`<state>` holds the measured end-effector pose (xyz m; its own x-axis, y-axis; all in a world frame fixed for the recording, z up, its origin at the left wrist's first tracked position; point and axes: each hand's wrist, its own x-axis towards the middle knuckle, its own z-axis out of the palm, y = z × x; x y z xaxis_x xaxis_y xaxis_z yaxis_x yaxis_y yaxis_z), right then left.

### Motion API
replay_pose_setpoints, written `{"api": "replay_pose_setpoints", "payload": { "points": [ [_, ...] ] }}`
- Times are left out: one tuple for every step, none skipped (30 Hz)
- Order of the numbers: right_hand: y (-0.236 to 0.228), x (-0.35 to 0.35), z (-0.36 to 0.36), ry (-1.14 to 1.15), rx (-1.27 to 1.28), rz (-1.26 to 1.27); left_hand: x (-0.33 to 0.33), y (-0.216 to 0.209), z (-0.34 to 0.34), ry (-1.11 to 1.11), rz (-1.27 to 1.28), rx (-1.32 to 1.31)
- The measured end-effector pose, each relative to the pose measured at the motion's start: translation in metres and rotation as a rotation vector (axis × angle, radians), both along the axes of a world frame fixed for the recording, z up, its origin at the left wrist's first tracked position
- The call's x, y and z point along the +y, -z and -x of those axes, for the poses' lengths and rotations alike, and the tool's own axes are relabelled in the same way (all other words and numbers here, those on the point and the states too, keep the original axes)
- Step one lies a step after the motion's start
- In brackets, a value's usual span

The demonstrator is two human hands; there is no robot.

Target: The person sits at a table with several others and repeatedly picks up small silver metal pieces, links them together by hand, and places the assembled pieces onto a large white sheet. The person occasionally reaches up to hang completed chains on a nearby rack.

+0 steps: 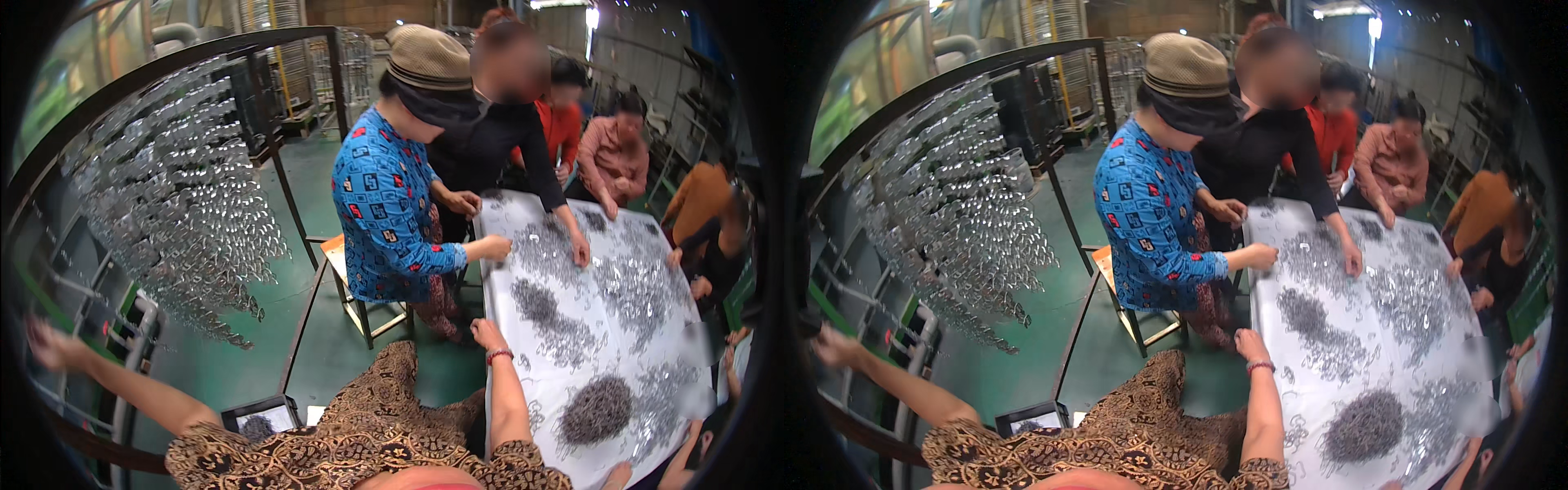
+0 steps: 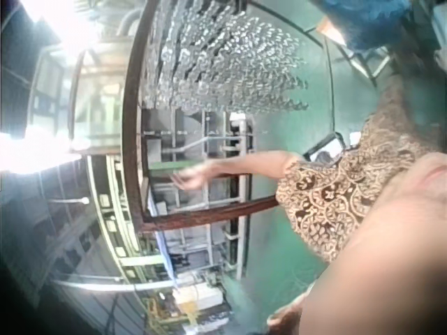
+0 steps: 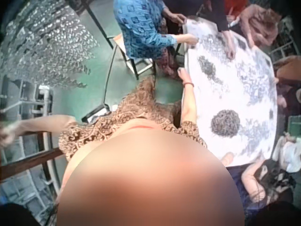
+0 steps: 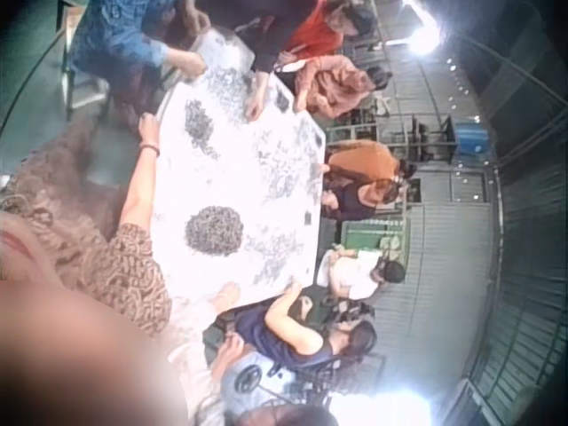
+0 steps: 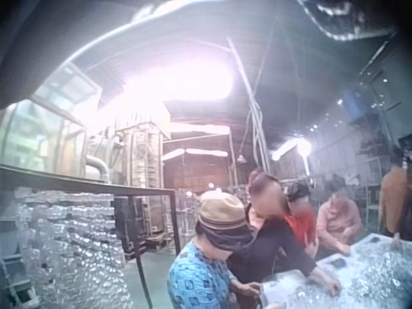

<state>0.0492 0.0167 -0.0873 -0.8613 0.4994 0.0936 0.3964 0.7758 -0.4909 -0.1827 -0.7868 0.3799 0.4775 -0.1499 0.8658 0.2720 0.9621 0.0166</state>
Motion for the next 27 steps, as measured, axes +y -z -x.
{"api": "replay_pose_setpoints", "payload": {
  "points": [
    [0.0,-0.002,0.001,-0.019,-0.019,-0.018,0.038,0.022,-0.02,0.181,-0.12,0.15],
    [0.001,-0.004,0.006,0.002,-0.106,-0.073,0.086,0.039,-0.039,0.37,-0.19,0.295],
    [0.0,-0.013,0.008,0.052,-0.1,-0.02,0.136,0.055,-0.051,0.552,-0.22,0.423],
    [-0.002,-0.025,0.011,0.044,-0.135,0.015,0.189,0.065,-0.055,0.689,-0.212,0.493],
    [-0.005,-0.043,0.015,-0.07,-0.227,0.019,0.242,0.071,-0.051,0.806,-0.183,0.481],
    [-0.008,-0.066,0.015,-0.166,-0.221,0.008,0.292,0.076,-0.046,0.972,0.007,0.441],
    [-0.011,-0.104,0.016,-0.268,-0.179,0.144,0.34,0.087,-0.045,0.95,0.143,0.231],
    [-0.021,-0.127,0.026,-0.392,-0.064,0.229,0.39,0.103,-0.043,1.227,0.235,0.072],
    [-0.03,-0.156,0.024,-0.393,-0.001,0.498,0.437,0.129,-0.051,1.545,0.2,-0.193],
    [-0.039,-0.182,0.023,-0.424,0.038,0.571,0.483,0.15,-0.061,1.864,0.052,-0.448],
    [-0.05,-0.201,0.014,-0.438,0.03,0.626,0.514,0.169,-0.072,1.84,0.419,-0.65],
    [-0.06,-0.213,0.002,-0.447,0.002,0.647,0.547,0.191,-0.082,1.758,0.8,-0.822],
    [-0.071,-0.217,-0.015,-0.455,-0.109,0.803,0.586,0.214,-0.093,1.694,0.925,-1.123],
    [-0.082,-0.219,-0.031,-0.422,-0.14,0.87,0.622,0.236,-0.101,1.806,1.06,-1.102],
    [-0.094,-0.218,-0.049,-0.395,-0.017,0.832,0.651,0.258,-0.11,1.922,1.102,-1.319],
    [-0.106,-0.215,-0.068,-0.329,-0.005,0.782,0.673,0.277,-0.113,1.854,1.212,-1.459],
    [-0.119,-0.21,-0.09,-0.208,0.083,0.799,0.693,0.295,-0.116,1.796,1.274,-1.565],
    [-0.132,-0.207,-0.116,-0.077,0.131,0.811,0.712,0.313,-0.12,1.737,1.339,-1.653],
    [-0.145,-0.203,-0.137,0.048,0.18,0.778,0.732,0.33,-0.125,1.739,1.345,-1.599],
    [-0.157,-0.201,-0.158,0.166,0.263,0.762,0.751,0.345,-0.132,1.665,1.395,-1.627],
    [-0.169,-0.199,-0.177,0.255,0.297,0.752,0.769,0.359,-0.138,1.645,1.381,-1.583],
    [-0.18,-0.202,-0.191,0.363,0.334,0.763,0.783,0.369,-0.142,1.61,1.396,-1.559],
    [-0.187,-0.201,-0.203,0.458,0.389,0.771,0.795,0.379,-0.147,1.571,1.414,-1.535],
    [-0.192,-0.198,-0.211,0.528,0.399,0.762,0.802,0.388,-0.153,1.531,1.423,-1.476],
    [-0.196,-0.196,-0.216,0.586,0.424,0.749,0.807,0.395,-0.157,1.492,1.432,-1.417],
    [-0.197,-0.194,-0.218,0.674,0.414,0.749,0.811,0.4,-0.16,1.426,1.456,-1.373],
    [-0.196,-0.19,-0.218,0.717,0.439,0.724,0.816,0.403,-0.163,1.382,1.491,-1.393]
  ]
}}
